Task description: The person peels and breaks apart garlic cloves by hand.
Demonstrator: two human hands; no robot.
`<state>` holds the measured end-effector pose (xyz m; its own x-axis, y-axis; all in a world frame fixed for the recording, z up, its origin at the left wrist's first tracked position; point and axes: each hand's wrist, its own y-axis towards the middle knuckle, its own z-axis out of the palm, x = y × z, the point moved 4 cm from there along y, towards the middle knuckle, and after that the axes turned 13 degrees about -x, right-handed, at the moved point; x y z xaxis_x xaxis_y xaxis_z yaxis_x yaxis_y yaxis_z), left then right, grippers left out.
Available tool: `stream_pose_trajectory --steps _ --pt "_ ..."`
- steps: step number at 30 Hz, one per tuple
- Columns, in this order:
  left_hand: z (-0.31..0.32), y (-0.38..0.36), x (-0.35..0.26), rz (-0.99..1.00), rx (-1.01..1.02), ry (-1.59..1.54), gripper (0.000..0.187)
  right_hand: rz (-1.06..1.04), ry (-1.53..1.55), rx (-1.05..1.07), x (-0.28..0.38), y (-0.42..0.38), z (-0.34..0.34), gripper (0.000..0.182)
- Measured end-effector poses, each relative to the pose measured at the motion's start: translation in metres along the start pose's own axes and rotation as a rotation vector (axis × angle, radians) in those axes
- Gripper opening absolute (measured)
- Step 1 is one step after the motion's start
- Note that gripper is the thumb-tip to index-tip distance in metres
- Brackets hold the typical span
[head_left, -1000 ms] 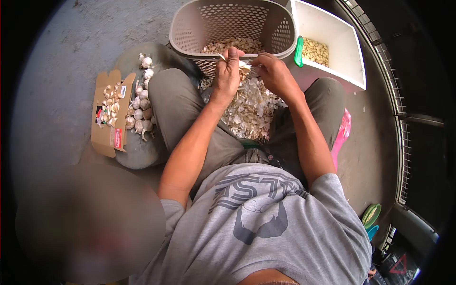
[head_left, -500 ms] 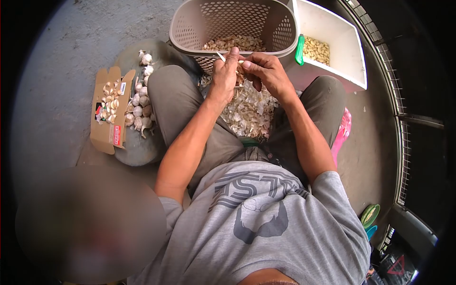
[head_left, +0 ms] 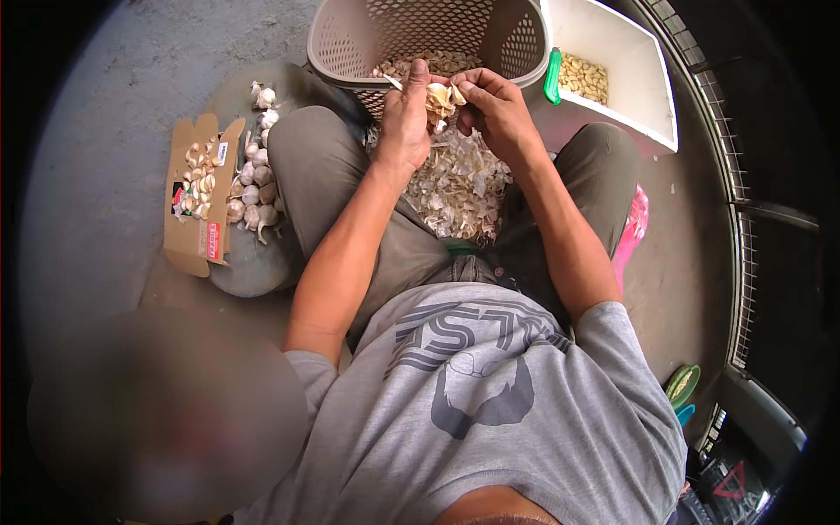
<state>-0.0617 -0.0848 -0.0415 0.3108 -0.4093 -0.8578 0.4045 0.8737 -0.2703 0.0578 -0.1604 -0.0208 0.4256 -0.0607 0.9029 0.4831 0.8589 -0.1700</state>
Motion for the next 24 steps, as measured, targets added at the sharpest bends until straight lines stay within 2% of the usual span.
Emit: stream_pose_trajectory --steps 5,6,10,14,19,21,23,24 --pt "0.003 0.003 0.002 0.151 -0.065 0.042 0.059 -0.210 -0.232 0.025 0.013 -0.013 0.015 0.023" --pt "0.001 0.003 0.002 0.063 0.001 -0.014 0.057 -0.258 -0.298 0.017 0.012 -0.014 0.019 0.023" --pt "0.001 -0.005 -0.007 -0.101 0.004 -0.104 0.053 0.030 -0.066 0.157 0.001 0.000 -0.004 0.019" --pt "0.002 -0.005 -0.010 -0.101 0.019 -0.121 0.054 0.120 0.107 0.133 -0.004 0.002 -0.010 0.017" --pt "-0.005 -0.002 -0.010 -0.160 0.028 -0.218 0.056 0.104 0.329 0.156 0.011 0.006 -0.021 0.014" --pt "-0.005 -0.003 -0.015 -0.136 0.060 -0.180 0.056 0.054 0.154 0.117 0.021 0.006 -0.025 0.016" --pt "-0.002 -0.009 -0.018 -0.085 0.041 -0.029 0.058 0.021 -0.014 0.174 0.031 0.000 -0.022 0.017" --pt "0.000 -0.011 -0.018 -0.078 0.035 0.025 0.059 0.027 -0.119 0.331 0.034 -0.003 -0.021 0.017"
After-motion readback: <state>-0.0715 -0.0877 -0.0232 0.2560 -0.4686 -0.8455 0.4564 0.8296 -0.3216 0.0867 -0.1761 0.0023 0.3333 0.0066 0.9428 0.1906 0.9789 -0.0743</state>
